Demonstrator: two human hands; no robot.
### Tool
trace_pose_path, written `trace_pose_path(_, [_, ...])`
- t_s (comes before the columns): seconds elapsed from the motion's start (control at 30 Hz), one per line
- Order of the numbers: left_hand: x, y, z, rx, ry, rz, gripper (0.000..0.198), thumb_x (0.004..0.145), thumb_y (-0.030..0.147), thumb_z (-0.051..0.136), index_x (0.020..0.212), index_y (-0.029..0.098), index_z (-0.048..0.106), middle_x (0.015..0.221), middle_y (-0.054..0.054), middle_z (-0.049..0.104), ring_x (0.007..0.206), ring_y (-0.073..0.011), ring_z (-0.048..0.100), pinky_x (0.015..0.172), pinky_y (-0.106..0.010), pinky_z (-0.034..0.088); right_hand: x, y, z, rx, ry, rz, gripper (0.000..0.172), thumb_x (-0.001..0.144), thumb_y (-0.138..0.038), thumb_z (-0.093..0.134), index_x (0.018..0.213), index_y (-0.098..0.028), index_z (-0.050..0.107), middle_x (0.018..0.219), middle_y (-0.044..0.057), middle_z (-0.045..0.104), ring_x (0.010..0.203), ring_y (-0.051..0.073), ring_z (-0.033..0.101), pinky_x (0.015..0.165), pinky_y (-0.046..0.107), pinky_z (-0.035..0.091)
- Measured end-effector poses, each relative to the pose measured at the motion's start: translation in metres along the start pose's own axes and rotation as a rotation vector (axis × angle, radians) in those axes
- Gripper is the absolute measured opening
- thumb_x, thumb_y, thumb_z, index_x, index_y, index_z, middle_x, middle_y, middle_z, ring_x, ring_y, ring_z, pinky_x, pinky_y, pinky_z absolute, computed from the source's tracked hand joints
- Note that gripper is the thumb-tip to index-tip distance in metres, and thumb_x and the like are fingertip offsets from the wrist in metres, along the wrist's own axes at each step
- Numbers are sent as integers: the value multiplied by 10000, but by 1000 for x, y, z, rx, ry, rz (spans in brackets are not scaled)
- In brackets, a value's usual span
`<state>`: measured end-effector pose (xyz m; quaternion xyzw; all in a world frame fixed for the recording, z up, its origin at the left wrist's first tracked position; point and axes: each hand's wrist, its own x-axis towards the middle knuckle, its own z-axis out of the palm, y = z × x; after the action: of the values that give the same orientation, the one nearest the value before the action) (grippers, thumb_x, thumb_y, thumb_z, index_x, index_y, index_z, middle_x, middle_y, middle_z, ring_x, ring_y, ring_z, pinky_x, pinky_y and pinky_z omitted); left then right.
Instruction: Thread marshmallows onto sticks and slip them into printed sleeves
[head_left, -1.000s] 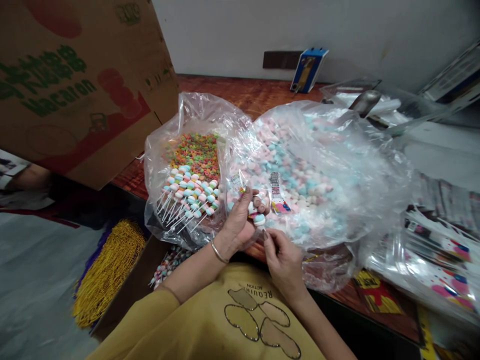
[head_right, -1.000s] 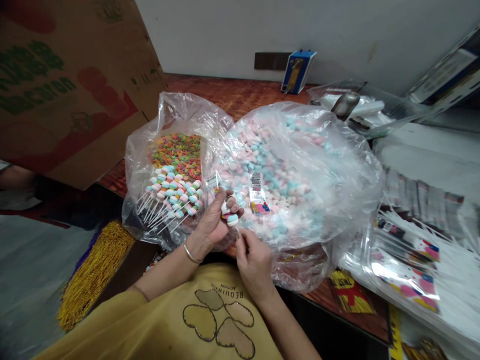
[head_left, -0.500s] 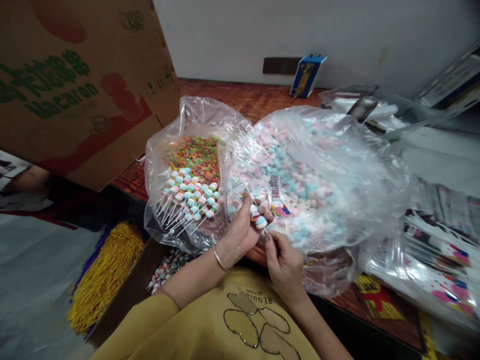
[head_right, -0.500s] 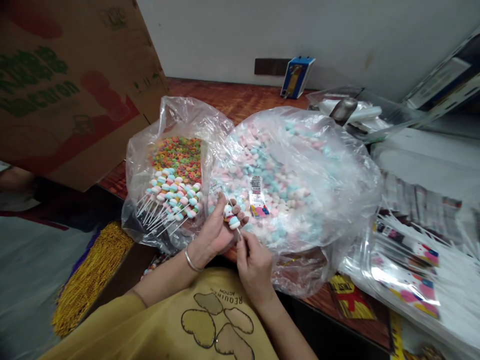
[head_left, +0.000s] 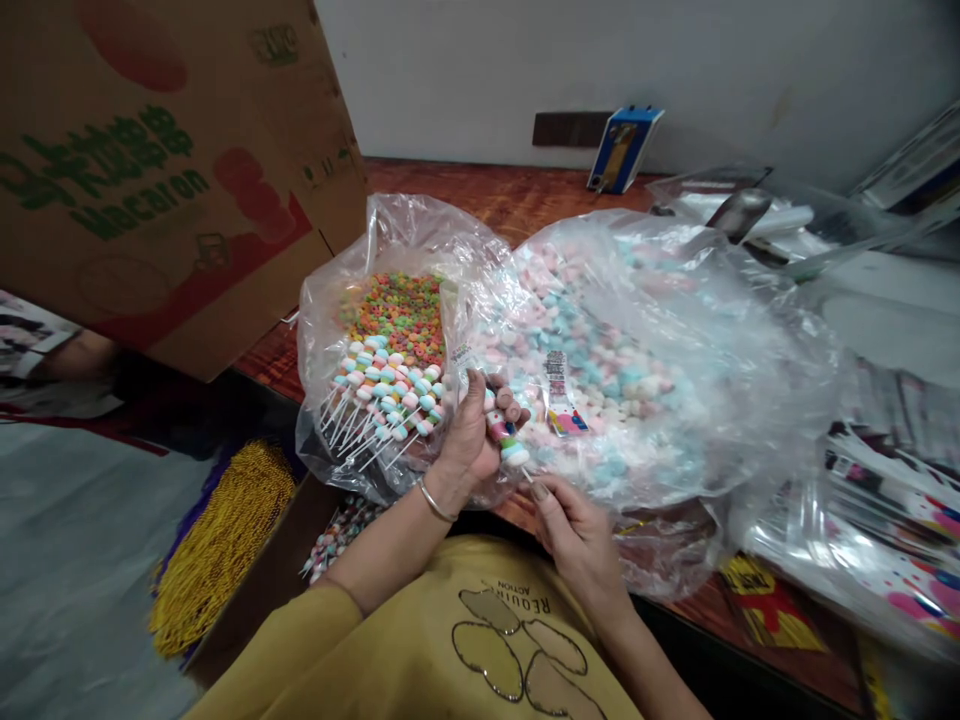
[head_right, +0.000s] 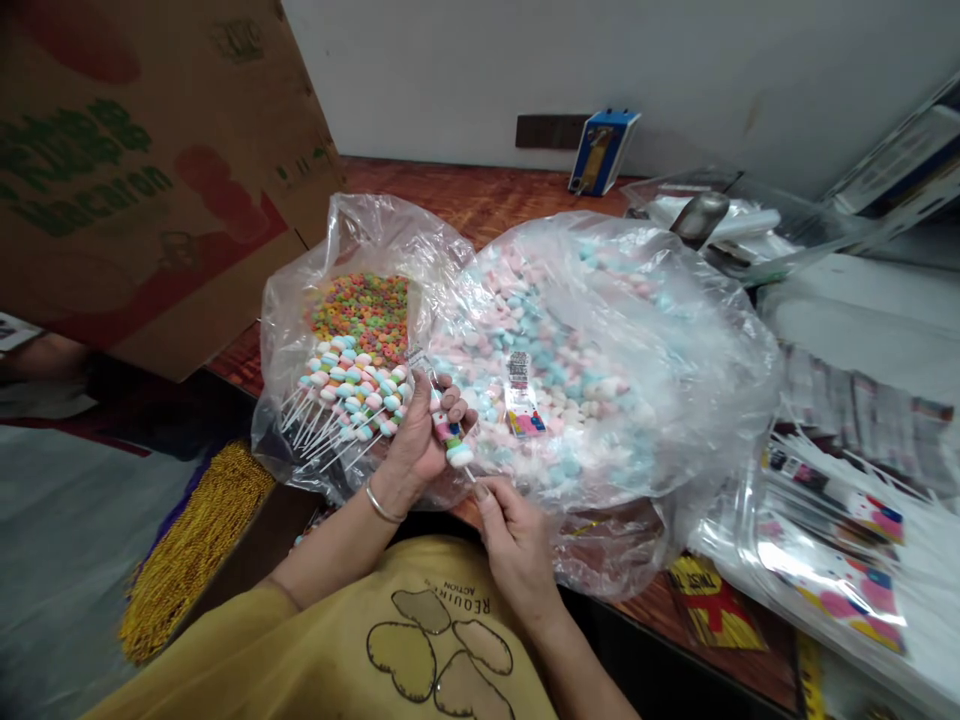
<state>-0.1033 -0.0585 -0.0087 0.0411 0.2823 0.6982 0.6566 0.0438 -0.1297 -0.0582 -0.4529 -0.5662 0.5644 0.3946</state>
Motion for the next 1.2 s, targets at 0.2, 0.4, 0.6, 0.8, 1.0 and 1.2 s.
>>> trace_pose_path(0.2, [-9,-11,3,-11,-28,-66,441,736,494,861,836,182,567,607,74,488,508,-65,484,592,-210,470,6,-3,11,244,41,107,337,971,-517,588,896,-202,682,469,-92,399,401,89,344,441,222,351])
trace_pose_path(0.4, [-15,-18,6,56,110,-57,424,734,449,873,793,174,556,639,43,544,553,-90,540,614,-232,489,16,8,3,-719,292,-581,242,1015,-299,539,1054,-161,734,748,83,728,603,169,608,603,290,435])
trace_pose_path(0.6, [-14,-8,-1,25,80,-31,403,740,438,873,821,168,585,654,43,545,577,-88,554,623,-220,491,10,8,0,-509,156,-447,236,1001,-333,552,998,-182,733,681,49,682,584,162,597,588,283,445])
trace_pose_path(0.8, [-20,-11,-3,11,-68,-94,490,691,549,870,848,180,588,608,70,492,514,-74,497,614,-230,515,5,-12,9,578,-142,292,318,915,-518,676,852,-207,659,410,-150,289,292,44,204,379,209,382])
trace_pose_path(1.0, [-22,-16,-6,42,-101,-161,488,681,541,879,893,188,617,693,24,589,648,-126,622,507,-192,443,11,-15,14,771,-54,309,318,828,-473,797,809,-186,661,413,-153,329,298,12,200,379,165,393])
trace_pose_path(1.2, [-12,1,-7,50,-108,9,445,690,328,918,1028,172,676,773,24,655,695,-109,646,722,-254,535,10,-11,9,668,-159,328,343,875,-514,732,857,-175,682,414,-161,282,300,19,168,385,190,378])
